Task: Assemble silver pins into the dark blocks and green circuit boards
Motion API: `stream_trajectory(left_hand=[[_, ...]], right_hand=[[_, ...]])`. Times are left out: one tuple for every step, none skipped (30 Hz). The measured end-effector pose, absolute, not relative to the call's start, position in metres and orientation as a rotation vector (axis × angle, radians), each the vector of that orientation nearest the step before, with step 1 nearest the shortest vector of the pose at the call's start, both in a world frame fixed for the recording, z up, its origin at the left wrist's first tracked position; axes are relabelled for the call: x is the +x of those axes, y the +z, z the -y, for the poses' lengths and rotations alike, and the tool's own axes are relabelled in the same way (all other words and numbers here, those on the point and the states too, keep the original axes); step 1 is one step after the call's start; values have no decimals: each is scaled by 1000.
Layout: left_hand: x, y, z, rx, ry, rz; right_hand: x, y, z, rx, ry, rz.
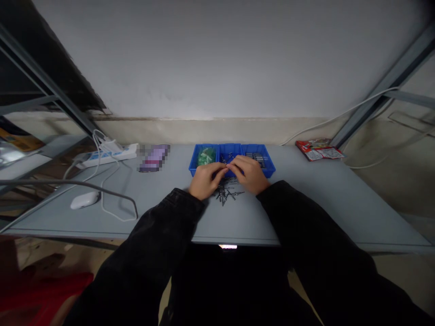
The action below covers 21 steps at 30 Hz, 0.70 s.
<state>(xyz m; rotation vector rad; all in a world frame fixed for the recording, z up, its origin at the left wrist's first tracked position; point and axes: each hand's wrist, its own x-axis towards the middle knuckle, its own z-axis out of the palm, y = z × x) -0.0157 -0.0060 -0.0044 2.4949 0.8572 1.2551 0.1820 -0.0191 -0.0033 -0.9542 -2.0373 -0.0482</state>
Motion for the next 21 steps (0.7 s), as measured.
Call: stream_trajectory(left_hand=[[-16,-4,6,2497,1259,-854],[-16,-5,6,2500,1261,-852],[-16,-5,6,2505,1262,-851],[-16,-5,5,2509,1263,-851],[-16,-5,5,2511,1266,-851],[-16,-5,5,2512,1265,-851],[-16,-5,5,2511,1266,-853],[-16,-5,5,2508,1266,-854],[-16,-5,6,2507,1266,-855],[-16,-5,6,2506,1266,-856],[-15,-5,6,2506,1269,-856],[-15,-5,6,2507,1272,-854],[-15,-5,6,2508,1276,-852],[-15,-5,6,2509,1277,-849],[-15,-5,6,2509,1279,-849],[-15,-5,6,2507,1280,-850],[-15,-5,5,2505,1277,-853],[-15,-5,5,2501,1277,-856],[-15,-5,6,2498,1276,-858],[-15,-5,6,2496,1275,-859],[-15,-5,6,2495,1273,-860]], right_hand=[[182,-4,19,-954,-46,2036],[182,-4,19,-953,-42,2034],[182,-4,19,-951,-37,2033],[182,-4,18,-949,-34,2033],[182,-5,18,-946,-33,2032],[182,-5,18,-942,-34,2033],[182,-5,18,-940,-35,2034],[182,-4,18,-937,-37,2035],[182,-4,18,-936,-39,2034],[182,-4,18,-937,-40,2034],[182,-4,18,-938,-39,2033],[182,-4,18,-939,-38,2031],[182,-4,18,-941,-37,2031],[183,-5,18,-941,-36,2031],[183,-5,18,-941,-35,2032],[183,-5,18,-939,-37,2032],[183,-5,18,-938,-41,2031],[183,-5,18,-938,-44,2031],[183,-5,18,-938,-45,2032],[183,-5,18,-940,-44,2032],[182,-5,18,-942,-41,2033]])
